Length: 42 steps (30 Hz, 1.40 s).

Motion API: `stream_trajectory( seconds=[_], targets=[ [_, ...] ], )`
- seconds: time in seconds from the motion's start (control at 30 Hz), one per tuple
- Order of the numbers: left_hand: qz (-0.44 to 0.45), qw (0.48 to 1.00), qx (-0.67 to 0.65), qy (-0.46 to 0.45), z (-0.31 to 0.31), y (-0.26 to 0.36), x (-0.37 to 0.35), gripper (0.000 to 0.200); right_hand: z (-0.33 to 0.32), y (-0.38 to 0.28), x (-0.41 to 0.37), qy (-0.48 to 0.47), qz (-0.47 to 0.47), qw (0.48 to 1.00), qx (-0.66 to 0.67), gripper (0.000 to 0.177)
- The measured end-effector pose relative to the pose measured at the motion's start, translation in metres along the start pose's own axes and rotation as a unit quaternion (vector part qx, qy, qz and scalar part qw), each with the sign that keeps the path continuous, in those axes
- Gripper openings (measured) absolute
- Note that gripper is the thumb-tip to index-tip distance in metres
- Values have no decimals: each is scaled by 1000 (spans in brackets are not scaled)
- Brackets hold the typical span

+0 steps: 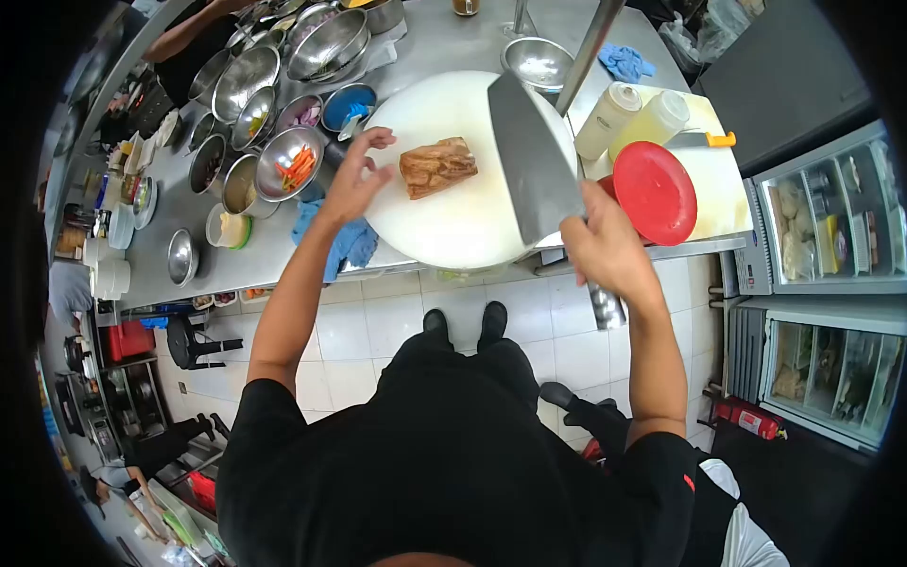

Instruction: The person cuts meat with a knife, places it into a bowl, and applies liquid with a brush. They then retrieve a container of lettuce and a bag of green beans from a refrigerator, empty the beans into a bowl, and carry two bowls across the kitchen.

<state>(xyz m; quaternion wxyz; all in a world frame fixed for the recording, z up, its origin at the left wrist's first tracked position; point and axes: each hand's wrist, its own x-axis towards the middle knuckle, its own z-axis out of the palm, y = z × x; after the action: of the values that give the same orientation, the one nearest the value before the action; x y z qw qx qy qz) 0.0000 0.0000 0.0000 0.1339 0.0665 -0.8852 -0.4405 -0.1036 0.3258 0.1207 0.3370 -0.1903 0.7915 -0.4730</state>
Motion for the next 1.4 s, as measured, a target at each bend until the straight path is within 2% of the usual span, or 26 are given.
stream_trajectory(
  seconds=[0.03, 0.07, 0.1, 0.17, 0.2, 0.27, 0.33, 0.43, 0.6, 0.87, 0.97, 1.03, 1.23, 1.37, 1.4],
  targets=[
    [-16, 1000, -25, -2, -5, -3, -5, 57, 6, -1, -9, -11, 9, 1000, -15, 38],
    [-32, 998, -50, -4, -7, -4, -9, 53, 12, 2, -14, -3, 4, 998, -62, 26],
    [1, 998, -62, 18, 0, -9, 21, 53, 8, 2, 4, 18, -19, 996, -88, 26],
    [56, 998, -9, -20, 10, 7, 19, 51, 22, 7, 0, 19, -112, 965, -235, 15],
    [48, 998, -6, -29, 9, 8, 14, 51, 37, -3, -5, 12, -110, 957, -268, 13],
    [103, 992, 36, -70, 14, 9, 19, 52, 51, -2, -3, 12, -131, 946, -296, 13],
    [106, 991, 33, -68, 16, 10, 20, 51, 63, -4, -2, 6, -162, 925, -343, 13],
    [136, 987, 43, -69, 12, 7, 25, 50, 74, -10, -4, 18, -166, 925, -342, 12],
    [174, 978, 76, -84, 10, 5, 34, 52, 82, -21, -6, 15, -145, 924, -352, 12],
    [168, 980, 56, -86, 12, 5, 35, 45, 82, -44, 5, 7, -93, 912, -400, 15],
    [169, 981, 50, -85, 13, 3, 35, 44, 76, -96, 13, -84, 77, 924, -366, 23],
    [170, 981, 41, -83, 15, -1, 35, 45, 67, -109, 28, -108, 105, 919, -364, 16],
    [167, 983, 36, -70, 16, -1, 33, 46, 71, -147, 76, -169, 139, 852, -476, 22],
    [166, 984, 23, -60, 18, -7, 32, 46, 79, -145, 84, -139, 164, 859, -464, 25],
    [163, 985, 22, -58, 18, -8, 31, 46, 73, -145, 83, -183, 152, 846, -477, 23]
  ],
)
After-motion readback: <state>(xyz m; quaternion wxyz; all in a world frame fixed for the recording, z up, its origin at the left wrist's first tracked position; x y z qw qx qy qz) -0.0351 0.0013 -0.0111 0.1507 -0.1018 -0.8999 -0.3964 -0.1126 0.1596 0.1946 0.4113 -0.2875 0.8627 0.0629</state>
